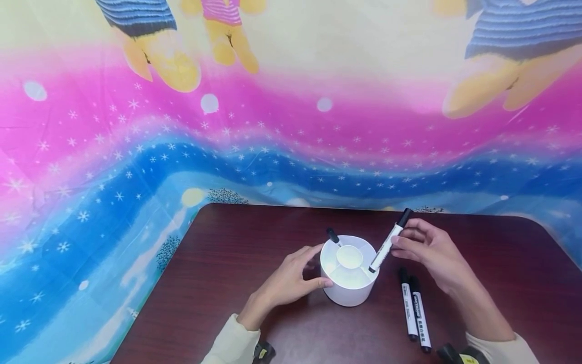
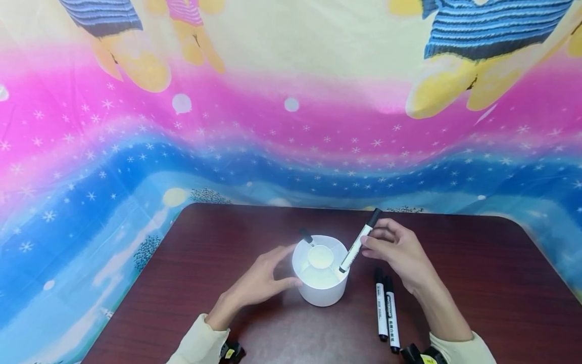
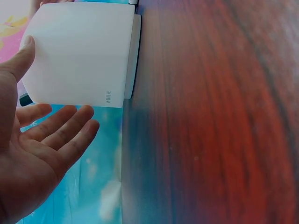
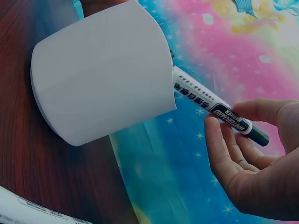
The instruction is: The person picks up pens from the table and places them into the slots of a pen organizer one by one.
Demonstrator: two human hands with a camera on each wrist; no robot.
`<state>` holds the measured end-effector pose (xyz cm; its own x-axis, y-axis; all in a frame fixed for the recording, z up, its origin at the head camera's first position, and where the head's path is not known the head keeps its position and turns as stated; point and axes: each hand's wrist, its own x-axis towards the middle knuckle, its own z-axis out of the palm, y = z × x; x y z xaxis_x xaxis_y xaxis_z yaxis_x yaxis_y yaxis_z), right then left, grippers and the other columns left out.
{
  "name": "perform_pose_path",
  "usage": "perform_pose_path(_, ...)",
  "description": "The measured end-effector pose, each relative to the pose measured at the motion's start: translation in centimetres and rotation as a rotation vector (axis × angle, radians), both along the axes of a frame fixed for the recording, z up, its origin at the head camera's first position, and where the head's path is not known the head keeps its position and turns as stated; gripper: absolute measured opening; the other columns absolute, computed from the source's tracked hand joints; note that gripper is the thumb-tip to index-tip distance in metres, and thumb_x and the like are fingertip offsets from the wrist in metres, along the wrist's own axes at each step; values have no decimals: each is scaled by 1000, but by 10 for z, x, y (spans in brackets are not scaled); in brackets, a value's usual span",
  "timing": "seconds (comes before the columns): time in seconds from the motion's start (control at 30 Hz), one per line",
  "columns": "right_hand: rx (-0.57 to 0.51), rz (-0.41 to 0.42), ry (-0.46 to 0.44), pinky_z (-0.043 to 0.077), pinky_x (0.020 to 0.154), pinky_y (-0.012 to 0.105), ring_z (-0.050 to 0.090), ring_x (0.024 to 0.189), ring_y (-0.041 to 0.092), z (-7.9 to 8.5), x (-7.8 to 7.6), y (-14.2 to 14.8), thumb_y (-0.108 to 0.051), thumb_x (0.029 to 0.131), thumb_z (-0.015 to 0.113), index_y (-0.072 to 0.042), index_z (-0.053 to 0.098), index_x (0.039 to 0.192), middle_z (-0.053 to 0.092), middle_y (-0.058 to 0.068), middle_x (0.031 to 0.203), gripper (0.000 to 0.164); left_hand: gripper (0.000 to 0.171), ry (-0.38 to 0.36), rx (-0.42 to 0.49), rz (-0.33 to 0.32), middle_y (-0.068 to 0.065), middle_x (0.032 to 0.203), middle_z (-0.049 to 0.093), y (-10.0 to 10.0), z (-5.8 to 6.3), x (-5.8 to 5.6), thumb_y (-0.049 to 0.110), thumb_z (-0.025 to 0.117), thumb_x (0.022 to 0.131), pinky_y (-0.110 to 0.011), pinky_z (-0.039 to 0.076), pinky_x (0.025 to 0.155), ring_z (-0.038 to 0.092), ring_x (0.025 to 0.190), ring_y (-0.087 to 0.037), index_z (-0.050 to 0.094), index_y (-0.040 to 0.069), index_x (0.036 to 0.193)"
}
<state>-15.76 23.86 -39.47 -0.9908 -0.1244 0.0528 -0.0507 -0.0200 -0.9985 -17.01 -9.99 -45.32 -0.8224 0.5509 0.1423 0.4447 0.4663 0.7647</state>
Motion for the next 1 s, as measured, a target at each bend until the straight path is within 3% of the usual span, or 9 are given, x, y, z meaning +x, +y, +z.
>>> perform_pose_path(0.27, 90, 29, 31, 67, 83, 31, 79, 95, 13, -1, 2, -2, -3, 102, 71, -5, 65, 115, 76, -3, 104, 14, 84, 10, 3, -9, 1, 146, 63, 1, -1, 0, 49, 81, 95, -44, 60, 107, 70, 125, -25, 41, 31, 166)
perform_pose_path(0.47, 194, 24, 47, 67, 83, 29, 79, 97, 12, -1, 4, -7, -9, 103, 72, 1, 64, 117, 75, -4, 106, 19, 84, 13, 6, -13, 0, 147, 63, 0, -1, 0, 49, 81, 95, -44, 60, 107, 70, 126, -25, 41, 31, 166)
perform_pose_path(1.0, 281, 41, 28, 67, 84, 30, 77, 96, 9, -6, 4, -16, -14, 102, 74, 8, 59, 122, 72, 7, 110, 33, 84, 22, 5, -13, 0, 147, 63, 0, -1, 0, 49, 81, 95, -39, 60, 107, 70, 125, -20, 41, 30, 166)
